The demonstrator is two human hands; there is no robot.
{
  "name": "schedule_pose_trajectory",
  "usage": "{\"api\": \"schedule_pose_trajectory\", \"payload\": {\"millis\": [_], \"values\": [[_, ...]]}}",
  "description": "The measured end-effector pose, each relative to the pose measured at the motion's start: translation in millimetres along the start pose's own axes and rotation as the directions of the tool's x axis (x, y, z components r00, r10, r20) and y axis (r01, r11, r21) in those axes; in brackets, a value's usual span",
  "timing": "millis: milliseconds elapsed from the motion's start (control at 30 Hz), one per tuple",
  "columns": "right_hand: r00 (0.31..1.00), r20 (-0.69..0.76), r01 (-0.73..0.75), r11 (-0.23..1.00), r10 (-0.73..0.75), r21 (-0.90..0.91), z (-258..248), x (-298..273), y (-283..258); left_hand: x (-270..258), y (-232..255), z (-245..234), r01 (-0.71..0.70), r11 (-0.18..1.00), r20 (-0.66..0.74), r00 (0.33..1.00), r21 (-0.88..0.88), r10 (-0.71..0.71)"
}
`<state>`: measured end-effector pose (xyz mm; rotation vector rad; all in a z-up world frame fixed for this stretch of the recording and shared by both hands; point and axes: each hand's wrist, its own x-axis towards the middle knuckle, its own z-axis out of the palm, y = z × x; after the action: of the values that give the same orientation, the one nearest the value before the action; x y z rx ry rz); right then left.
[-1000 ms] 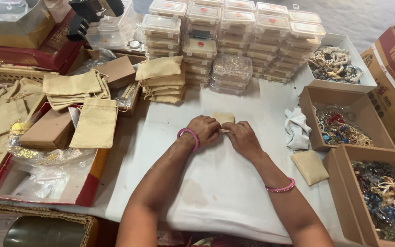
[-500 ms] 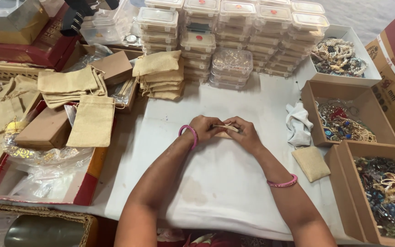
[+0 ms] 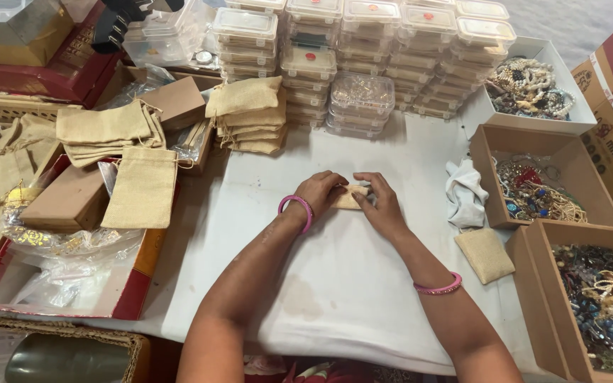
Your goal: The person places a small item into a beige pouch and puts it into a plastic container. They then use a white cloth to wipe a clear plastic container and a beaded necklace on a white table surface.
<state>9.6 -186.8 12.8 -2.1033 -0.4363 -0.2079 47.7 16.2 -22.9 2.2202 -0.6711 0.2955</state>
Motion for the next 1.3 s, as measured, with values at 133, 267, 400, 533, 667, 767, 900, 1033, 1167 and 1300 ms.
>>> {"api": "schedule_pose_trajectory", "payload": {"millis": [133, 267, 400, 533, 667, 767, 900, 1033, 1167, 1300], "values": [[0.997, -0.019, 0.070, 0.998, -0.070, -0.003, -1, 3, 3, 2, 0, 5, -0.068, 0.979, -0.021, 0.997, 0.193, 0.073], [0.966, -0.013, 0.237, 0.906, -0.258, -0.352, 2, 8, 27, 1, -8, 15, -0.054, 0.949, 0.011, 0.999, 0.310, 0.053], [0.994, 0.060, -0.080, 0.975, 0.094, -0.207, 0, 7, 26, 1, -6, 12, -0.203, 0.945, -0.002, 0.978, 0.257, 0.210], [1.000, 0.003, -0.004, 0.974, 0.004, 0.228, 6, 4, 38, 0, 12, -10, -0.101, 0.994, 0.055, 0.993, -0.040, 0.103], [0.999, -0.029, 0.043, 0.973, -0.038, 0.228, 7, 3, 33, 0, 15, -17, -0.023, 0.973, -0.044, 0.999, -0.231, 0.013], [0.996, 0.013, 0.078, 0.963, -0.084, 0.260, 3, 4, 19, -1, 11, -18, 0.106, 0.948, 0.018, 0.994, -0.301, -0.105], [0.981, 0.050, 0.157, 0.920, -0.186, 0.359, 1, 1, 9, -1, 18, -25, 0.104, 0.957, -0.030, 0.993, -0.272, -0.117], [0.995, 0.073, 0.025, 0.887, -0.066, 0.461, 2, 4, 20, -3, 12, -19, 0.051, 0.943, -0.051, 0.996, -0.330, -0.071], [0.993, 0.064, 0.066, 0.896, -0.104, 0.440, 3, 5, 34, -5, 28, -27, 0.096, 0.938, 0.001, 0.995, -0.332, -0.102], [0.988, 0.027, 0.133, 0.934, -0.150, 0.331, -1, 3, 26, -8, 30, -24, 0.069, 0.965, 0.013, 0.998, -0.254, -0.068]]}}
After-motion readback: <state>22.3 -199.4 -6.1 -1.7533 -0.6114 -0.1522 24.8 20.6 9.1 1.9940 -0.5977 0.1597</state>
